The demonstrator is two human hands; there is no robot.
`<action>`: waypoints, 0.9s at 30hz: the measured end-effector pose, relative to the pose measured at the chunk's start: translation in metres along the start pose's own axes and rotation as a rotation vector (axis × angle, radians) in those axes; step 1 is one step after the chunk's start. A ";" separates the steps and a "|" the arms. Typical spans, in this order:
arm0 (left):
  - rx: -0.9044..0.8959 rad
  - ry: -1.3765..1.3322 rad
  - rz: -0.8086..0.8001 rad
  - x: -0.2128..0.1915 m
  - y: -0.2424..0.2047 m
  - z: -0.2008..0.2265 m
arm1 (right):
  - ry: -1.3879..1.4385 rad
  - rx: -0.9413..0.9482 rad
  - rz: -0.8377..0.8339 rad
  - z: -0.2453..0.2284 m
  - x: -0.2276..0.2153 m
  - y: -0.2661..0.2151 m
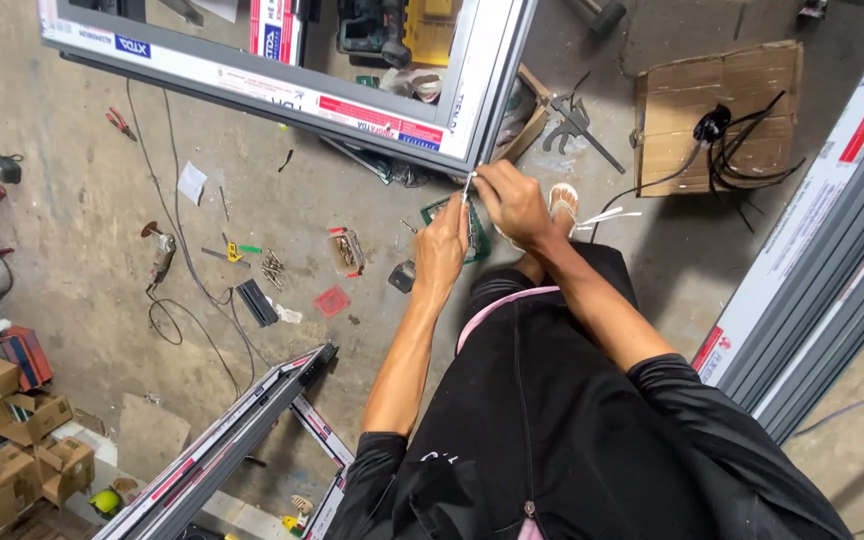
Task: The person retrieves a green bin of hardware, sits on the floor, and selects a metal bracket. They attach the bracket to a long metal profile, then fit the profile into a window frame. Finally, they use a yellow measuring tool to check the frame alignment.
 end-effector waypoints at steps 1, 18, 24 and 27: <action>0.027 -0.001 0.014 -0.003 0.002 0.003 | 0.002 0.008 0.007 -0.002 -0.001 0.000; 0.115 -0.062 0.105 0.036 -0.007 -0.025 | 0.052 -0.005 -0.041 0.031 0.006 -0.001; 0.028 -0.138 0.004 0.015 0.017 -0.002 | 0.119 0.135 0.059 0.027 0.014 -0.007; 0.041 -0.105 -0.023 0.040 0.024 -0.008 | 0.230 0.206 0.072 0.021 0.009 0.008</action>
Point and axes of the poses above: each hand's wrist, its own y-axis towards the middle knuckle, its own x-axis out of the palm, z = x × y, the point moved 1 cm from there along y, towards the middle knuckle, and after that the axes turned 8 degrees about z, right-handed, at the moved point
